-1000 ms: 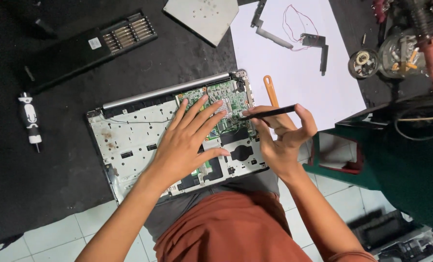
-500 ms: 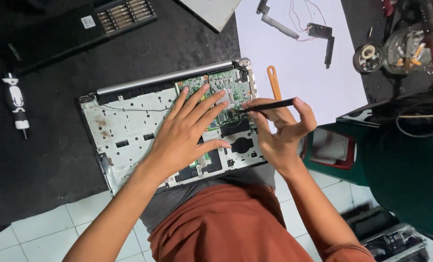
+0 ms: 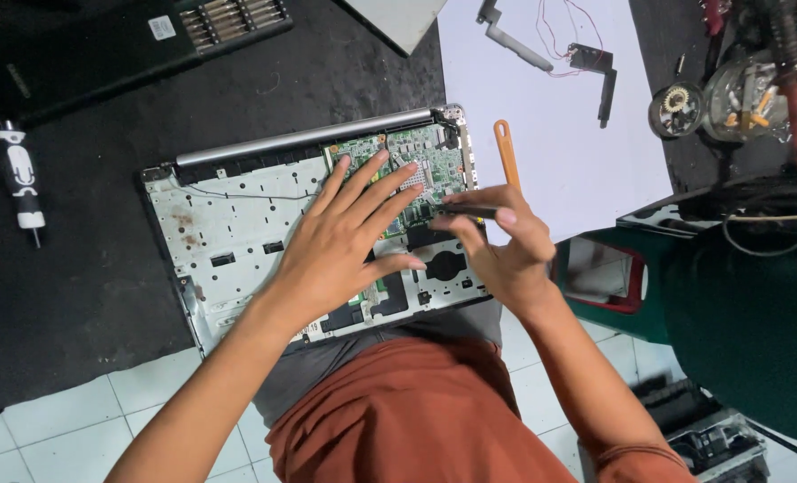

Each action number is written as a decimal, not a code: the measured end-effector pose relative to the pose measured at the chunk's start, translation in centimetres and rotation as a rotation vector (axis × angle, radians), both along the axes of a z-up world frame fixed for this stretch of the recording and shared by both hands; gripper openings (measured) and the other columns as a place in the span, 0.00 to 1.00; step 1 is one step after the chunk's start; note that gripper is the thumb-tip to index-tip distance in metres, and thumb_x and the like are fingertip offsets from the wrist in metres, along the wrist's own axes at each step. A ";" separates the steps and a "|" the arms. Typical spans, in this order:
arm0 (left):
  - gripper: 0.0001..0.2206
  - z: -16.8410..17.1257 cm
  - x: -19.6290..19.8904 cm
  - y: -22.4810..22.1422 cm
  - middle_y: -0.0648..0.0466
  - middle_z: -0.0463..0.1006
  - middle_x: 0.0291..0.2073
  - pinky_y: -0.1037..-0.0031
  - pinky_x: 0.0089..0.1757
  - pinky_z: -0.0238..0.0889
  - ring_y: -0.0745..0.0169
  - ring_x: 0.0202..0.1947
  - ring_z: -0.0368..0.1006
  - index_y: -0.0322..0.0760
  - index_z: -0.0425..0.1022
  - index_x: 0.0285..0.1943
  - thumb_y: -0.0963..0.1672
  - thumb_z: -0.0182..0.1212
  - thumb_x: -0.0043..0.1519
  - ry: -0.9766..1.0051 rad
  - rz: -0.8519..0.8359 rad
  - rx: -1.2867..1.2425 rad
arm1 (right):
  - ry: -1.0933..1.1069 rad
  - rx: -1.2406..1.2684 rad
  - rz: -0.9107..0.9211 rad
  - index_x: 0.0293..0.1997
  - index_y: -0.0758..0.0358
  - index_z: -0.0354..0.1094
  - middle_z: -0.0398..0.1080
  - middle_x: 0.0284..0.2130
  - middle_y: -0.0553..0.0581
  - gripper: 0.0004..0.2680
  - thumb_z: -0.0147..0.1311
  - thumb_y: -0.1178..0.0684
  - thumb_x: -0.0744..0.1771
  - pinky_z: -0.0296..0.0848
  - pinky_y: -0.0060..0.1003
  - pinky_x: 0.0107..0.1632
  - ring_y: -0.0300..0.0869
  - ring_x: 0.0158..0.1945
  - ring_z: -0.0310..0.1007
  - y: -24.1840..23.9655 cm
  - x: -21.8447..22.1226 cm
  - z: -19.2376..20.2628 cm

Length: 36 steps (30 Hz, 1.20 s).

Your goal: Removing the motherboard from a laptop by disconnecting internal cables and lifting the component out of the chassis.

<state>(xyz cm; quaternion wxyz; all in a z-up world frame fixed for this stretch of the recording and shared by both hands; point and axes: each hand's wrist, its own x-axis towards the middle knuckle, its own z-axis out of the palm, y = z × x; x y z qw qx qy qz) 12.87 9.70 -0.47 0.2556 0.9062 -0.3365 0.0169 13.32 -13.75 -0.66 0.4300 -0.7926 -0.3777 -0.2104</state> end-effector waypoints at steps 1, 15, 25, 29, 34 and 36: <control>0.36 0.1 0.0 0.0 0.51 0.58 0.75 0.51 0.71 0.37 0.48 0.76 0.47 0.37 0.60 0.76 0.61 0.49 0.65 0.000 0.001 -0.001 | 0.000 -0.001 0.001 0.70 0.48 0.37 0.69 0.41 0.71 0.33 0.63 0.70 0.67 0.84 0.41 0.45 0.53 0.41 0.80 0.1 0.1 0.7; 0.32 0.1 0.0 0.0 0.51 0.58 0.74 0.50 0.70 0.39 0.49 0.76 0.49 0.32 0.72 0.63 0.60 0.56 0.64 -0.059 0.004 -0.006 | 0.101 0.031 0.094 0.65 0.56 0.35 0.67 0.52 0.81 0.16 0.43 0.59 0.74 0.84 0.52 0.56 0.64 0.54 0.77 1.2 0.4 2.5; 0.35 -0.1 0.0 0.0 0.50 0.58 0.75 0.50 0.70 0.38 0.48 0.76 0.47 0.33 0.67 0.70 0.61 0.49 0.64 -0.036 -0.002 -0.008 | 0.117 0.013 0.178 0.68 0.55 0.33 0.65 0.54 0.81 0.26 0.45 0.76 0.70 0.76 0.62 0.66 0.66 0.57 0.75 0.3 0.1 1.3; 0.35 -0.3 -0.1 -0.1 0.51 0.58 0.75 0.50 0.71 0.38 0.48 0.76 0.48 0.36 0.64 0.73 0.60 0.54 0.64 -0.033 0.003 -0.005 | 0.016 0.009 0.015 0.65 0.53 0.34 0.70 0.45 0.79 0.27 0.55 0.70 0.68 0.72 0.62 0.63 0.60 0.48 0.79 0.6 0.1 1.4; 0.36 -0.2 -0.1 0.0 0.52 0.58 0.75 0.51 0.71 0.39 0.49 0.76 0.49 0.37 0.61 0.75 0.60 0.57 0.63 -0.047 0.015 0.019 | -0.008 0.007 -0.017 0.63 0.54 0.35 0.70 0.37 0.75 0.23 0.50 0.70 0.70 0.82 0.56 0.55 0.59 0.42 0.80 0.3 0.3 0.9; 0.36 -0.2 0.0 0.0 0.51 0.57 0.75 0.51 0.71 0.37 0.49 0.76 0.47 0.37 0.61 0.75 0.61 0.48 0.65 -0.044 0.008 0.031 | -0.043 0.013 0.052 0.70 0.51 0.34 0.72 0.38 0.75 0.29 0.55 0.68 0.69 0.78 0.53 0.61 0.58 0.42 0.81 0.2 0.6 0.7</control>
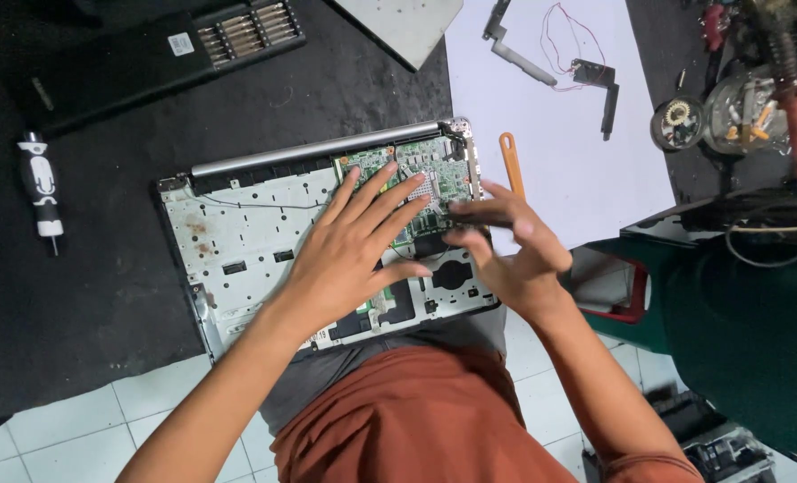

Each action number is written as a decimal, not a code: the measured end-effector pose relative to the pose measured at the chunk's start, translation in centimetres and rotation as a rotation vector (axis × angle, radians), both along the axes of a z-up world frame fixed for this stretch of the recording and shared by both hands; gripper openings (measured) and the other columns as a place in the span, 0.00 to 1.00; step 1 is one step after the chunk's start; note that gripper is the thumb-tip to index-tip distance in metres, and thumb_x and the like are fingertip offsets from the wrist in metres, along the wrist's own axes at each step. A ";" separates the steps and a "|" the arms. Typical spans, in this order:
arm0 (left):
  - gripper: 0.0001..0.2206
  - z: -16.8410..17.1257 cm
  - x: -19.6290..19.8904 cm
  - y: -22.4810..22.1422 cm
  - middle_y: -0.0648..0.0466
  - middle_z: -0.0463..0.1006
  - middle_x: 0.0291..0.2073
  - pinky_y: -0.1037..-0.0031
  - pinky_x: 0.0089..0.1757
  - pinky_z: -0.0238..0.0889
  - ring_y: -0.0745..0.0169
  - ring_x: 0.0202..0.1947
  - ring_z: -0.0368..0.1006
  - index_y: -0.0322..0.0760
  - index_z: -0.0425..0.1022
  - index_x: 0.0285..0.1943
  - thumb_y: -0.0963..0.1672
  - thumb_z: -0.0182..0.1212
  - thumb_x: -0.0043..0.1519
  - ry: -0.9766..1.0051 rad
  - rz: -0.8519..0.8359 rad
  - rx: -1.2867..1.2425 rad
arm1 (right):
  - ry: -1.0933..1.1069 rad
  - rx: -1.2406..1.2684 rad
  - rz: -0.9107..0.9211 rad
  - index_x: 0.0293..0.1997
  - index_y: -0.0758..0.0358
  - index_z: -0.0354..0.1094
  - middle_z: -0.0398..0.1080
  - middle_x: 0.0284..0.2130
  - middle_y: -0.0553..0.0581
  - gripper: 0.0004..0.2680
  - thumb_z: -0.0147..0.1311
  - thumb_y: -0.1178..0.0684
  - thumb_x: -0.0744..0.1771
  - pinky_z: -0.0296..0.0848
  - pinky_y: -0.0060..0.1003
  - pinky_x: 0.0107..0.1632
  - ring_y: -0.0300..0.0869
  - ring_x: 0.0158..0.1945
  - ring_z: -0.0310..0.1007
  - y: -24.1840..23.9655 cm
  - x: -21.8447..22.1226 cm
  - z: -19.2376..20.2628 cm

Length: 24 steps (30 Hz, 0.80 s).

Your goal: Removing the motherboard from a laptop by disconnecting internal cables and lifting the component out of the chassis.

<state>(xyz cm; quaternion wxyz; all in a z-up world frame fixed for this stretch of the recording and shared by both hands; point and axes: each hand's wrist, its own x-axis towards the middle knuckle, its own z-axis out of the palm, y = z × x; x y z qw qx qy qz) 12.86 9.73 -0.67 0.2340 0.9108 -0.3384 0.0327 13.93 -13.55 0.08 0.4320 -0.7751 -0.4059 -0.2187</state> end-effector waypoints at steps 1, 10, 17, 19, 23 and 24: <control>0.36 0.0 0.0 0.0 0.51 0.57 0.75 0.51 0.71 0.37 0.49 0.76 0.47 0.37 0.61 0.75 0.61 0.48 0.65 -0.001 0.001 0.001 | -0.001 0.001 0.001 0.70 0.51 0.34 0.72 0.38 0.75 0.29 0.55 0.68 0.69 0.78 0.53 0.61 0.58 0.42 0.81 0.1 0.0 0.3; 0.35 0.0 0.0 -0.1 0.51 0.58 0.75 0.51 0.71 0.39 0.49 0.76 0.48 0.37 0.62 0.74 0.59 0.55 0.64 0.007 0.006 -0.014 | 0.108 0.010 0.030 0.69 0.53 0.34 0.68 0.45 0.76 0.22 0.47 0.62 0.72 0.74 0.60 0.66 0.60 0.48 0.80 0.3 -0.6 0.3; 0.35 0.0 0.1 -0.1 0.50 0.58 0.74 0.50 0.71 0.39 0.48 0.76 0.48 0.36 0.64 0.72 0.60 0.52 0.65 0.017 0.004 -0.031 | 0.072 0.034 0.028 0.68 0.53 0.36 0.66 0.49 0.80 0.26 0.50 0.72 0.70 0.79 0.56 0.55 0.61 0.48 0.79 0.0 -0.5 0.1; 0.34 0.0 0.0 -0.1 0.50 0.58 0.74 0.50 0.70 0.40 0.48 0.76 0.48 0.34 0.68 0.70 0.60 0.52 0.64 0.009 0.000 -0.031 | 0.123 -0.006 0.065 0.69 0.54 0.34 0.66 0.52 0.78 0.24 0.47 0.70 0.71 0.71 0.65 0.69 0.62 0.56 0.76 0.1 -0.8 0.0; 0.35 0.0 -0.1 -0.1 0.50 0.57 0.75 0.51 0.71 0.37 0.47 0.76 0.47 0.38 0.60 0.76 0.60 0.49 0.65 0.047 -0.002 -0.030 | 0.069 0.063 0.004 0.72 0.51 0.37 0.65 0.49 0.82 0.32 0.56 0.75 0.67 0.88 0.49 0.45 0.61 0.46 0.80 -0.3 -0.7 -1.0; 0.36 0.0 0.0 -0.1 0.50 0.57 0.75 0.51 0.71 0.37 0.48 0.77 0.47 0.38 0.59 0.76 0.61 0.48 0.65 0.036 0.000 -0.016 | 0.072 0.021 0.058 0.77 0.48 0.35 0.64 0.52 0.82 0.33 0.57 0.71 0.69 0.87 0.48 0.47 0.61 0.49 0.79 -0.5 -0.2 -0.9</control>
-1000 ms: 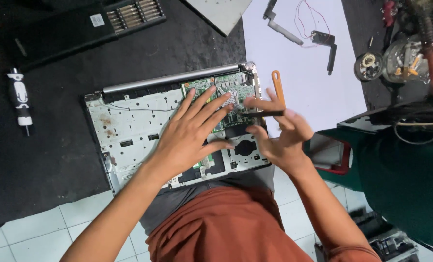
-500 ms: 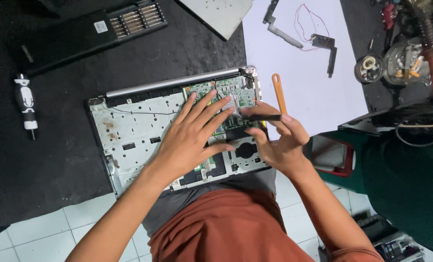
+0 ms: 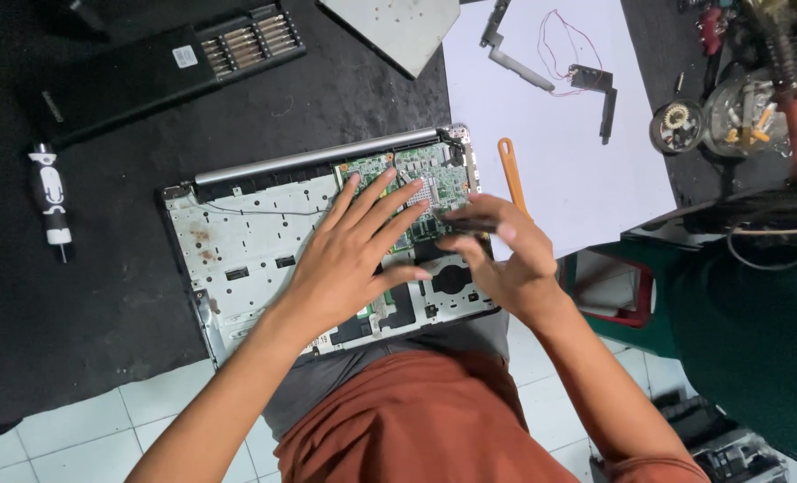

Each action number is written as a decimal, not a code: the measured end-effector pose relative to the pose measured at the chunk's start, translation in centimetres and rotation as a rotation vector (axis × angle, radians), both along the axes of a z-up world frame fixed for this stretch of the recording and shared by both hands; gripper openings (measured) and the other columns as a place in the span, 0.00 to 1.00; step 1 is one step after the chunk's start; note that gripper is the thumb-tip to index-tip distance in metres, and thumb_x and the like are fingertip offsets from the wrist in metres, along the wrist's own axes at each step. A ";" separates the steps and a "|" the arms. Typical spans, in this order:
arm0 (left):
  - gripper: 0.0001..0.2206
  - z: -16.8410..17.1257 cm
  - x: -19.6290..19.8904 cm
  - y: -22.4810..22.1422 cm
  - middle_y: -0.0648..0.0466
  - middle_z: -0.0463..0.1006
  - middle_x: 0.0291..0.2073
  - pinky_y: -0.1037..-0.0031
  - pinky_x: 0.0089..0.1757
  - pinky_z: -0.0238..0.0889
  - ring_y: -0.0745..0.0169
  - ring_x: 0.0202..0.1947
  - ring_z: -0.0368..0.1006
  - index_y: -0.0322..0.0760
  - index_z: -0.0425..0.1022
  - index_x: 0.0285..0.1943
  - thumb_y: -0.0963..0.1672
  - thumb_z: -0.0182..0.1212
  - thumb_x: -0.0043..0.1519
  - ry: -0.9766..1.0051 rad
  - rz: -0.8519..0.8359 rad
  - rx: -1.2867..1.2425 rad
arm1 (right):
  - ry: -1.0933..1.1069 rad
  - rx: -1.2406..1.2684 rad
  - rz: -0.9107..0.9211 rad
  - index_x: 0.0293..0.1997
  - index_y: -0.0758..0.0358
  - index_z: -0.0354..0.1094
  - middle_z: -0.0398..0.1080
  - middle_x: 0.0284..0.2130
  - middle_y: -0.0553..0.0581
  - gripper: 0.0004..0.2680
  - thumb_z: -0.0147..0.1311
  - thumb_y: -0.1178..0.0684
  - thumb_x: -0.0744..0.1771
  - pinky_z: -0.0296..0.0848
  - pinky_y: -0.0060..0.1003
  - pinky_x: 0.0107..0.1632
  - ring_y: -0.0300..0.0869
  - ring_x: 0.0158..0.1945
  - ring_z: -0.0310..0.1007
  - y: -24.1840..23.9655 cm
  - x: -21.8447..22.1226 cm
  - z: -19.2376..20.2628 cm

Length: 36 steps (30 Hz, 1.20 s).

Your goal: Removing the motherboard from a laptop by disconnecting internal cables and lifting the component out of the chassis.

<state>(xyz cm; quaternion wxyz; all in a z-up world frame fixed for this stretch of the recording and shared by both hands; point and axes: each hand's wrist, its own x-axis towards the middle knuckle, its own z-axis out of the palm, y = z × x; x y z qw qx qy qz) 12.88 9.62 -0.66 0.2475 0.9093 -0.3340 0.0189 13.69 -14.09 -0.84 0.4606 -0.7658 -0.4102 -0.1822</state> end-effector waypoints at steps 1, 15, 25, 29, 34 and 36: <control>0.36 0.0 0.1 0.0 0.50 0.57 0.75 0.51 0.71 0.37 0.48 0.77 0.47 0.38 0.59 0.76 0.61 0.48 0.65 -0.002 0.001 0.001 | -0.002 0.001 0.001 0.77 0.48 0.35 0.64 0.52 0.82 0.33 0.57 0.71 0.69 0.87 0.48 0.47 0.61 0.49 0.79 0.1 0.1 0.4; 0.35 -0.1 0.1 0.0 0.51 0.57 0.75 0.51 0.71 0.38 0.48 0.77 0.47 0.39 0.59 0.76 0.60 0.51 0.65 0.011 0.002 0.003 | -0.060 0.006 -0.061 0.69 0.52 0.37 0.72 0.38 0.77 0.32 0.56 0.77 0.65 0.83 0.49 0.50 0.60 0.46 0.79 0.5 0.0 0.0; 0.36 0.1 0.2 0.0 0.52 0.55 0.76 0.52 0.71 0.37 0.50 0.77 0.45 0.39 0.59 0.76 0.60 0.52 0.64 0.010 0.005 0.029 | -0.045 -0.006 -0.059 0.65 0.53 0.35 0.70 0.38 0.79 0.30 0.53 0.77 0.66 0.83 0.52 0.47 0.62 0.41 0.80 0.7 0.3 0.5; 0.36 -0.1 0.1 0.0 0.52 0.56 0.76 0.52 0.71 0.37 0.50 0.77 0.46 0.39 0.59 0.76 0.60 0.51 0.64 0.007 0.008 0.021 | -0.074 -0.001 -0.072 0.65 0.54 0.35 0.71 0.37 0.77 0.30 0.54 0.77 0.65 0.83 0.48 0.46 0.61 0.41 0.80 0.8 0.2 0.4; 0.34 0.0 0.0 -0.2 0.51 0.58 0.74 0.52 0.71 0.39 0.49 0.76 0.48 0.39 0.62 0.74 0.60 0.51 0.65 -0.015 -0.001 -0.006 | -0.074 0.013 -0.055 0.72 0.54 0.37 0.70 0.43 0.80 0.31 0.54 0.75 0.67 0.85 0.49 0.49 0.59 0.44 0.81 0.6 0.3 0.9; 0.35 -0.1 0.0 -0.4 0.51 0.57 0.75 0.53 0.71 0.31 0.50 0.77 0.44 0.41 0.59 0.75 0.60 0.46 0.64 0.095 0.020 -0.052 | -0.037 0.033 -0.101 0.56 0.55 0.33 0.71 0.35 0.72 0.21 0.48 0.68 0.69 0.59 0.79 0.68 0.56 0.36 0.79 1.6 1.2 3.4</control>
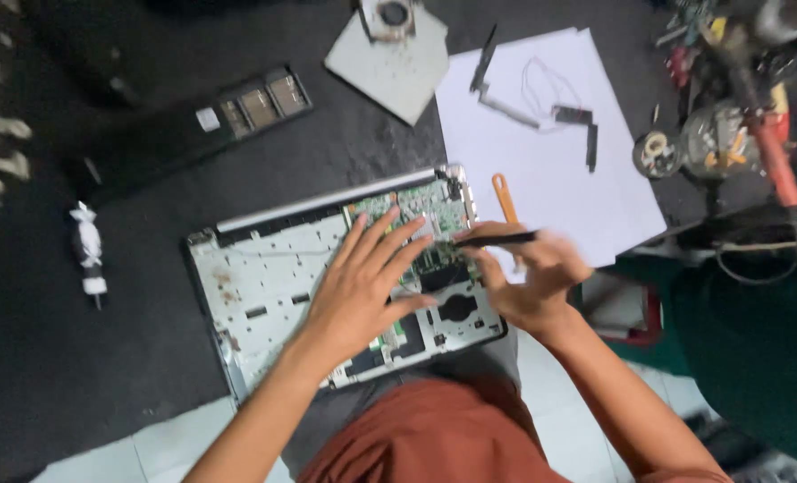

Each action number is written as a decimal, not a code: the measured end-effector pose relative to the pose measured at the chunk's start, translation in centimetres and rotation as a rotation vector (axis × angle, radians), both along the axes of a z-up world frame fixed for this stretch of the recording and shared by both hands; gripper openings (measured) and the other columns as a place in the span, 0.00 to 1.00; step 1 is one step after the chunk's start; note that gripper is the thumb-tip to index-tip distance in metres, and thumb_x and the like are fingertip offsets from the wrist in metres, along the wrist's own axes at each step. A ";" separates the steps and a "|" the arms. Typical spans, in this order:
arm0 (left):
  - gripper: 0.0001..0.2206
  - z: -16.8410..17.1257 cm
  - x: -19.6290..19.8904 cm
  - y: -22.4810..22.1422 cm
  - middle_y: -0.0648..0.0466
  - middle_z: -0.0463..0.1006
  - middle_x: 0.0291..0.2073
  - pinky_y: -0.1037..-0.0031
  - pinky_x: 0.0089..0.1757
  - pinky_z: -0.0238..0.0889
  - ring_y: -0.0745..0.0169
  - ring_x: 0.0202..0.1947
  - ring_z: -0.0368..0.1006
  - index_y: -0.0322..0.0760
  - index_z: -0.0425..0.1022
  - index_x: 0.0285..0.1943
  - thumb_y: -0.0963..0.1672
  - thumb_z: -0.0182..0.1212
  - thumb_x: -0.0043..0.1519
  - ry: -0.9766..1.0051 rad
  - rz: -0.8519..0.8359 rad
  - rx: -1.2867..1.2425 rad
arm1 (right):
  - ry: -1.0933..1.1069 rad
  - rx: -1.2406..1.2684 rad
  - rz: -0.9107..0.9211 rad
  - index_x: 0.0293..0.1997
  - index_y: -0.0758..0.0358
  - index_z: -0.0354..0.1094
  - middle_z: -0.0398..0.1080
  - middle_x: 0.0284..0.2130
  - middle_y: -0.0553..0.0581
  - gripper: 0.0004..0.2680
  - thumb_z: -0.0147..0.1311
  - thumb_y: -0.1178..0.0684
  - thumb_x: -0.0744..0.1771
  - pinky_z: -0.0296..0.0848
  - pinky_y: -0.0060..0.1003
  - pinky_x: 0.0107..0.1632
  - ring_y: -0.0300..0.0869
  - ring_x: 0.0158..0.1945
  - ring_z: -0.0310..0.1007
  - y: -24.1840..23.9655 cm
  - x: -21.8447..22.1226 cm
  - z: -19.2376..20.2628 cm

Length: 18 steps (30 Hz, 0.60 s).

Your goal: Removing the motherboard from a laptop by disconnecting internal cables and lifting the component out of the chassis.

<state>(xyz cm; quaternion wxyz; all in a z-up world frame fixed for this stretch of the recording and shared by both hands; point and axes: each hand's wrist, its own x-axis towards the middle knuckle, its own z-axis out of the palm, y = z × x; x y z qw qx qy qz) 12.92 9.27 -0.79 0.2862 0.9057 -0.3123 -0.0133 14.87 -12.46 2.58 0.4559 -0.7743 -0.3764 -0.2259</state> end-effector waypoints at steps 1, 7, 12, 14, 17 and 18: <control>0.35 -0.1 0.3 0.0 0.51 0.57 0.75 0.53 0.71 0.31 0.50 0.77 0.44 0.41 0.59 0.75 0.60 0.46 0.64 -0.029 -0.002 0.004 | -0.029 0.004 -0.002 0.56 0.55 0.33 0.71 0.35 0.72 0.21 0.48 0.68 0.69 0.59 0.79 0.68 0.56 0.36 0.79 0.0 1.0 0.6; 0.30 0.3 -0.2 0.2 0.50 0.63 0.71 0.52 0.70 0.38 0.48 0.74 0.50 0.40 0.67 0.70 0.58 0.52 0.65 -0.076 0.026 -0.066 | -0.034 0.082 -0.314 0.46 0.74 0.75 0.35 0.70 0.46 0.02 0.63 0.68 0.73 0.83 0.46 0.55 0.49 0.45 0.80 1.4 9.0 -0.5; 0.32 0.9 -0.2 0.4 0.48 0.66 0.69 0.48 0.70 0.41 0.45 0.72 0.57 0.39 0.70 0.67 0.59 0.59 0.60 -0.049 0.047 -0.276 | 0.013 0.160 -0.160 0.71 0.51 0.36 0.72 0.43 0.63 0.32 0.62 0.72 0.69 0.79 0.41 0.52 0.49 0.40 0.82 4.0 14.8 -3.1; 0.30 1.2 -0.2 0.7 0.46 0.67 0.67 0.48 0.69 0.43 0.45 0.70 0.59 0.37 0.69 0.67 0.58 0.51 0.63 -0.022 0.048 -0.313 | 0.004 0.110 -0.203 0.71 0.52 0.37 0.71 0.37 0.61 0.30 0.63 0.68 0.70 0.78 0.39 0.48 0.48 0.38 0.79 4.3 15.6 -3.9; 0.31 1.4 -0.2 0.9 0.44 0.69 0.63 0.48 0.68 0.45 0.45 0.67 0.63 0.35 0.69 0.66 0.58 0.39 0.67 0.037 0.056 -0.384 | -0.008 0.026 -0.263 0.70 0.52 0.37 0.71 0.33 0.60 0.28 0.62 0.62 0.71 0.77 0.39 0.43 0.47 0.35 0.78 4.4 16.5 -4.8; 0.32 1.4 -0.2 0.9 0.44 0.70 0.62 0.48 0.68 0.45 0.45 0.65 0.65 0.34 0.69 0.66 0.59 0.34 0.68 0.065 0.064 -0.417 | -0.015 -0.006 -0.279 0.70 0.53 0.37 0.72 0.33 0.61 0.27 0.62 0.60 0.72 0.78 0.40 0.42 0.48 0.36 0.80 4.5 16.8 -5.0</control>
